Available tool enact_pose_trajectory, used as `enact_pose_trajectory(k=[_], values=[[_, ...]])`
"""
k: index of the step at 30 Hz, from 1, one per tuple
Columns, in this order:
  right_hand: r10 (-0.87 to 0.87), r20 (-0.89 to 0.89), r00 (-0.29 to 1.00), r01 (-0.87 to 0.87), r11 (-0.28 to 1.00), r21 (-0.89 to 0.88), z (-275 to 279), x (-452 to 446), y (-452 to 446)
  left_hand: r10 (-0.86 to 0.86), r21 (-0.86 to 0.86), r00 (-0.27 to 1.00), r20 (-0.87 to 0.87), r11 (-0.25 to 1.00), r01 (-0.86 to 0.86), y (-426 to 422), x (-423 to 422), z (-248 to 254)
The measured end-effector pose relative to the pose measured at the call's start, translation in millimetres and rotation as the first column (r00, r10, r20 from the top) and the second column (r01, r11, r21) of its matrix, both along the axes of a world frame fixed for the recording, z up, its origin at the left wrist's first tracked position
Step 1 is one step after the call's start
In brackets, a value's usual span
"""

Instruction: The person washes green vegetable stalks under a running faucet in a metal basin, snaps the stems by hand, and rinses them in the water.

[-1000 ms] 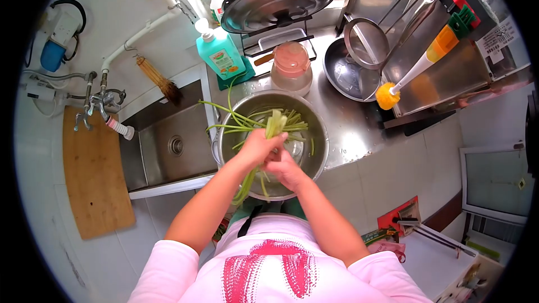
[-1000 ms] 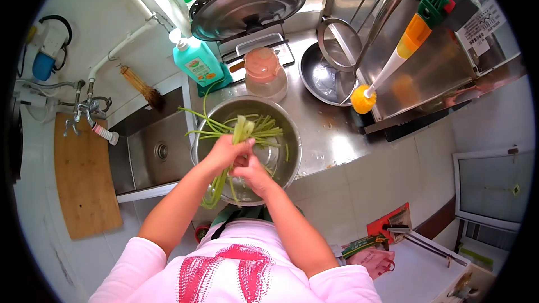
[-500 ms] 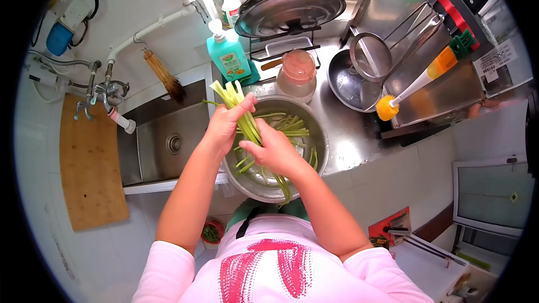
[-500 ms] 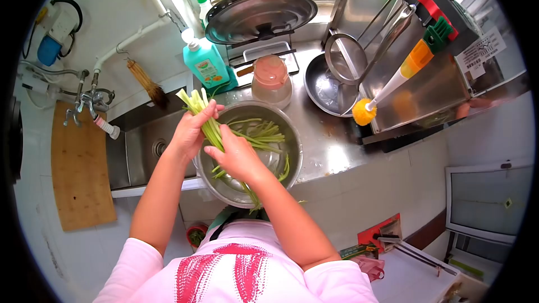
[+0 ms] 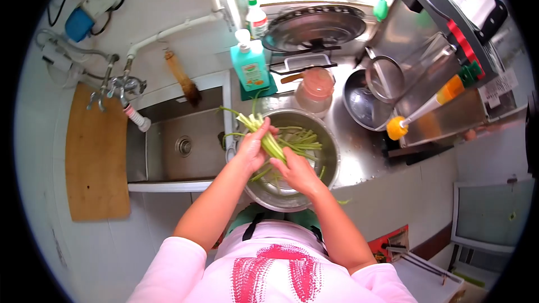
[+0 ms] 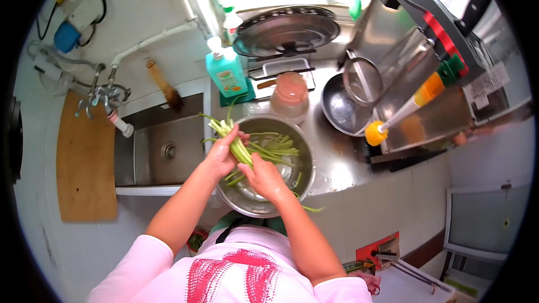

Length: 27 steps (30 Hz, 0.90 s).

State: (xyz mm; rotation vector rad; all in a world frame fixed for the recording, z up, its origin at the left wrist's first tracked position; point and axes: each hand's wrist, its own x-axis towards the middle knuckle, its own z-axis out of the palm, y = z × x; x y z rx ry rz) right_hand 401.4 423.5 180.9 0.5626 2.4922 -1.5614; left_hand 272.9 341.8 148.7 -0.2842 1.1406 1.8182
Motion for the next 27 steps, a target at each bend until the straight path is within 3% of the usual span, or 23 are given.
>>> enact_pose_trajectory(k=[2,5,6,8,10,13,14,18,20,22,24,26,27], values=[[-0.106,-0.022,0.994,0.105,0.994,-0.032,0,-2,-2,-0.075,0.051,0.996,-0.058,0.996,0.077,-7,5,15],[-0.118,-0.034,0.992,0.117,0.992,-0.037,-9,-7,-4,-0.271,0.016,0.956,-0.109,0.962,0.274,-26,6,17],[-0.132,-0.016,0.991,0.132,0.991,-0.027,-11,-10,-6,-0.257,-0.01,0.958,-0.126,0.966,0.258,-30,9,14],[-0.128,-0.014,0.992,0.127,0.991,-0.041,-10,-17,-10,-0.139,-0.067,0.98,-0.145,0.989,0.131,-37,12,11],[-0.142,-0.046,0.989,0.136,0.985,-0.11,-15,-25,-16,-0.047,-0.12,0.962,-0.269,0.993,0.014,-49,10,5],[-0.108,-0.08,0.991,0.087,0.971,-0.225,-22,-40,-30,0.062,-0.063,0.883,-0.465,0.993,-0.103,-71,2,6],[-0.088,-0.063,0.994,0.07,0.967,-0.246,-21,-44,-35,0.006,-0.188,0.806,-0.591,0.971,-0.145,-79,3,11],[0.001,-0.031,1.0,-0.01,0.952,-0.307,7,-65,-63,0.059,-0.186,0.817,-0.574,0.962,-0.2,-110,0,14],[0.055,-0.113,0.992,-0.087,0.948,-0.305,8,-77,-84,0.097,-0.147,0.82,-0.563,0.965,-0.216,-129,-7,16],[0.152,-0.019,0.988,-0.148,0.921,-0.361,17,-94,-110,0.19,-0.108,0.822,-0.536,0.951,-0.29,-155,-15,18],[0.196,-0.064,0.979,-0.205,0.897,-0.391,23,-117,-145,0.264,-0.071,0.783,-0.563,0.928,-0.365,-190,-26,24],[0.286,0.059,0.956,-0.191,0.767,-0.613,39,-143,-183,0.394,-0.035,0.753,-0.528,0.875,-0.482,-229,-39,34],[0.291,0.079,0.953,-0.174,0.745,-0.643,43,-157,-207,0.454,-0.033,0.739,-0.498,0.842,-0.539,-249,-46,46]])
